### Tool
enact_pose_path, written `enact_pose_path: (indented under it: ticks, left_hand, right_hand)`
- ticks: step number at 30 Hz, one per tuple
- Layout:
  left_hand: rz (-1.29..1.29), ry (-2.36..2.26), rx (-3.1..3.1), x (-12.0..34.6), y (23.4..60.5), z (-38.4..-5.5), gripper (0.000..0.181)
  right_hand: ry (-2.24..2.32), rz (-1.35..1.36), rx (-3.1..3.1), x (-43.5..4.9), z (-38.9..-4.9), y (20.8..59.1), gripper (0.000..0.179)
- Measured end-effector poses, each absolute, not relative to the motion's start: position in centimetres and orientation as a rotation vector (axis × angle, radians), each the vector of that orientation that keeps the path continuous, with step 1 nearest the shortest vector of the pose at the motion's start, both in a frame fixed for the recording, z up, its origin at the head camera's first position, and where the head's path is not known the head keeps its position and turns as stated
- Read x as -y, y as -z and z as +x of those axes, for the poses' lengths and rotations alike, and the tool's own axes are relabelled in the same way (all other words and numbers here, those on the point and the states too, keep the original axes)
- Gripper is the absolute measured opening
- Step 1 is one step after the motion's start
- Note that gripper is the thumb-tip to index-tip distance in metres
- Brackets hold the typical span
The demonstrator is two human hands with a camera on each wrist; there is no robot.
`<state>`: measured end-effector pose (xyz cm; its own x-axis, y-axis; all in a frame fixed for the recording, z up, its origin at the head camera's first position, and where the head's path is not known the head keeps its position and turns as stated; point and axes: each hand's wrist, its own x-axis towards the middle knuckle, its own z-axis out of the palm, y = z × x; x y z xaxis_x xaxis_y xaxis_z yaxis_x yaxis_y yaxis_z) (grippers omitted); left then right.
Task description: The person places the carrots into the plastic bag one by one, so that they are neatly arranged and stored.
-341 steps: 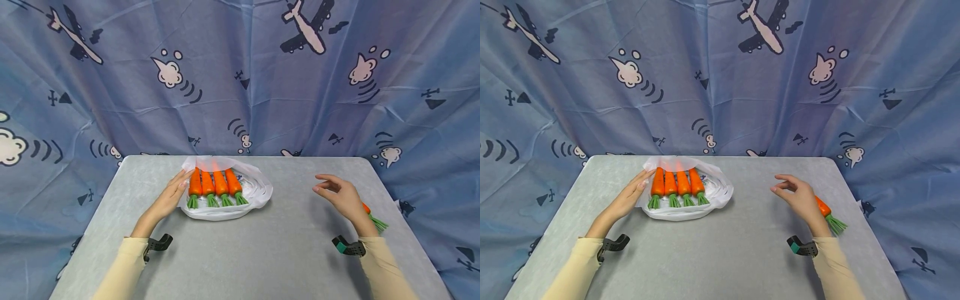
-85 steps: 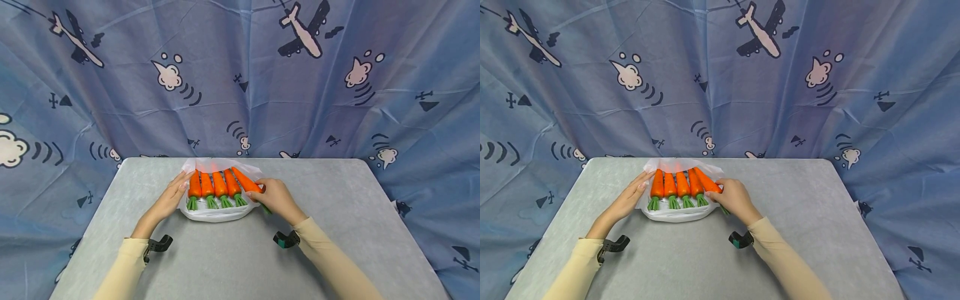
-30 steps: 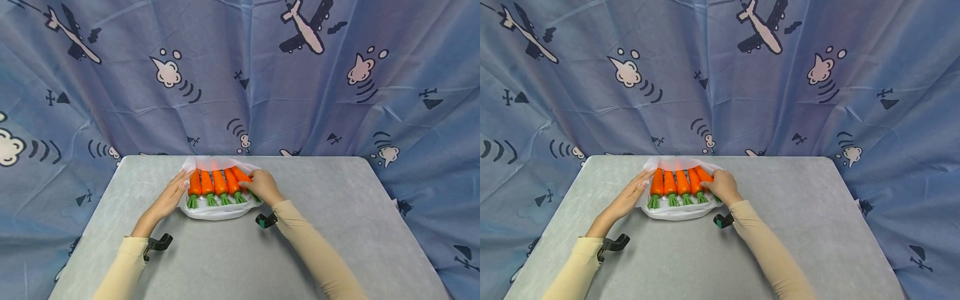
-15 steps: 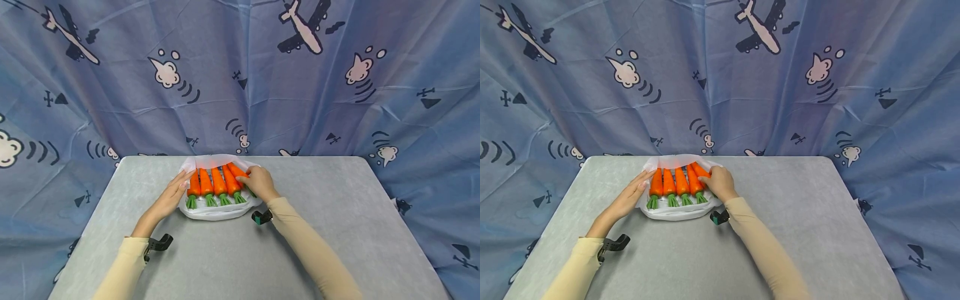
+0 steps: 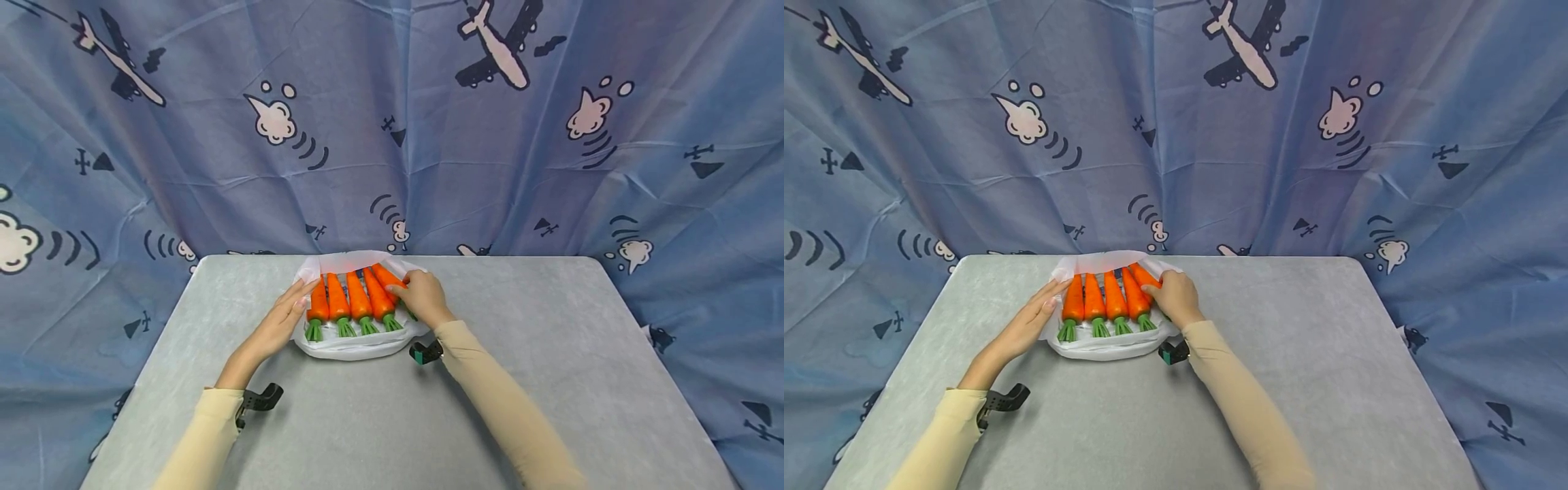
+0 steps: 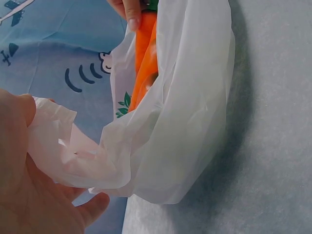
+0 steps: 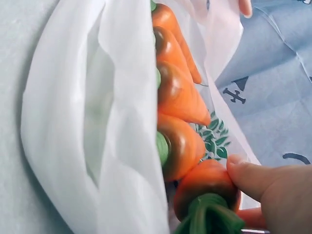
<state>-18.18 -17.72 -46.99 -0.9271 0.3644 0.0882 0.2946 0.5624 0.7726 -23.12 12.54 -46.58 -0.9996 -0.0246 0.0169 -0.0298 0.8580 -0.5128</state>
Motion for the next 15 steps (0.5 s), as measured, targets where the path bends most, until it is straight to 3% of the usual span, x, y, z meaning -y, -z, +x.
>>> enact_pose_path:
  ticks: [15]
  left_hand:
    - [0.559,-1.311,-2.699,17.6,47.0,-18.2,0.047]
  right_hand:
    - [-0.778,0.009,3.132,-13.8,-22.7,46.4,0.045]
